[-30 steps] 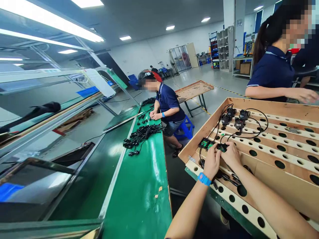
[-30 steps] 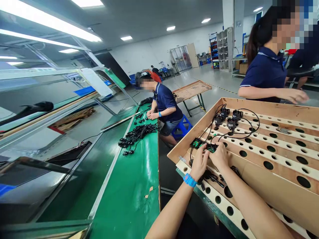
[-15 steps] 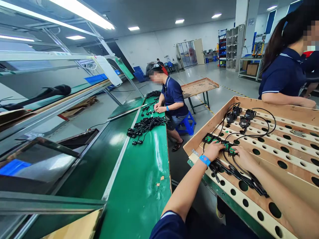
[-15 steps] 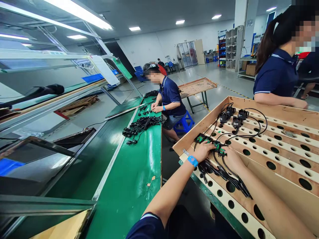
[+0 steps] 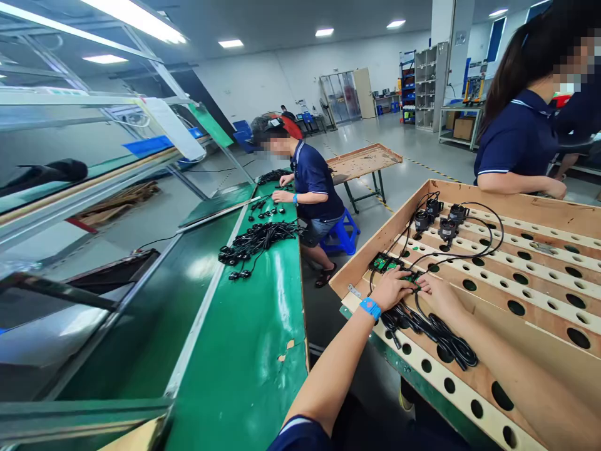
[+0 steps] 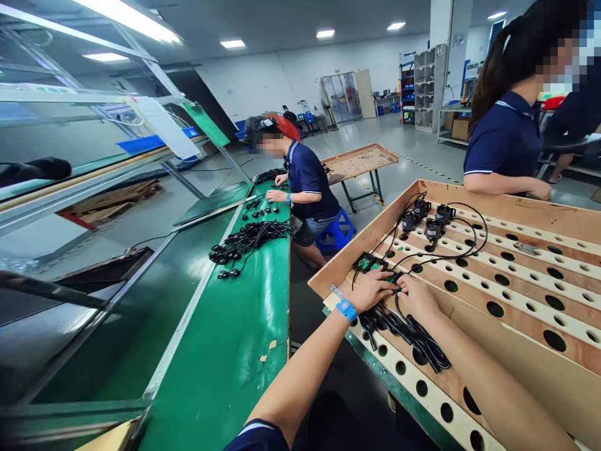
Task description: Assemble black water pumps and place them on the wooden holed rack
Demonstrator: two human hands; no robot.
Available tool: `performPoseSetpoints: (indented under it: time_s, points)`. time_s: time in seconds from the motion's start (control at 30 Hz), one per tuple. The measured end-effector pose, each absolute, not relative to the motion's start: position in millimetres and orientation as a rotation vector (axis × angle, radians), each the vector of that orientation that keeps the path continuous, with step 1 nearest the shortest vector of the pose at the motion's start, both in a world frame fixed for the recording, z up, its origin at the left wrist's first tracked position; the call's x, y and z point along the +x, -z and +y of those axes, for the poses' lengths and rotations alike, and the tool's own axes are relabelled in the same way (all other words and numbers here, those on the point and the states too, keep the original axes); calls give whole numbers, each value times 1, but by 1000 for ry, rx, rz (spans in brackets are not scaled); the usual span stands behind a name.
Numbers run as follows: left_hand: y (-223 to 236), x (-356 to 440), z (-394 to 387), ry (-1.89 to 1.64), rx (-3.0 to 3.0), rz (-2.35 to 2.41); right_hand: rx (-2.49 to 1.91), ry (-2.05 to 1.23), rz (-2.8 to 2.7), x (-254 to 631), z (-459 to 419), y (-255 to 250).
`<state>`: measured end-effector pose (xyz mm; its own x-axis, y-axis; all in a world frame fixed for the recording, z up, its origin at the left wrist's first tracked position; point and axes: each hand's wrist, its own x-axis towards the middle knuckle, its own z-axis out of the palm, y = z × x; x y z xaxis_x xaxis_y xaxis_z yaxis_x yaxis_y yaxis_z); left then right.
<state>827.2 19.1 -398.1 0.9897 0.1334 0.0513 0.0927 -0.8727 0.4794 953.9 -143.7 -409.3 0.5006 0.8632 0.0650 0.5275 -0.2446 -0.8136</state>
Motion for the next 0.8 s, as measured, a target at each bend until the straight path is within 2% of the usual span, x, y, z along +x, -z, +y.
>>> performPoseSetpoints:
  time_s: [0.17,0.3,0.37,0.47,0.57,0.7,0.8]
  points:
    - [403,839,38,-142,2590,-30,-1988,-372,-1048,1024,-160,386]
    - [402,844,46,-148,2652,-37,-2206,-97,-534,1135,-184,364]
    - [399,848,47,-91,2707,-45,-2261,-83,-346,1176,-190,360]
    - [397,852,48,-17,2781,-87,-2247,-188,-319,1204,-191,360]
    - [398,853,48,17,2801,-106,-2058,-437,-478,1210,-192,348]
    - [401,849,48,4,2786,-91,-1633,-847,-690,1206,-180,300]
    - [403,847,47,-12,2753,-66,-1527,-865,-695,1205,-143,267]
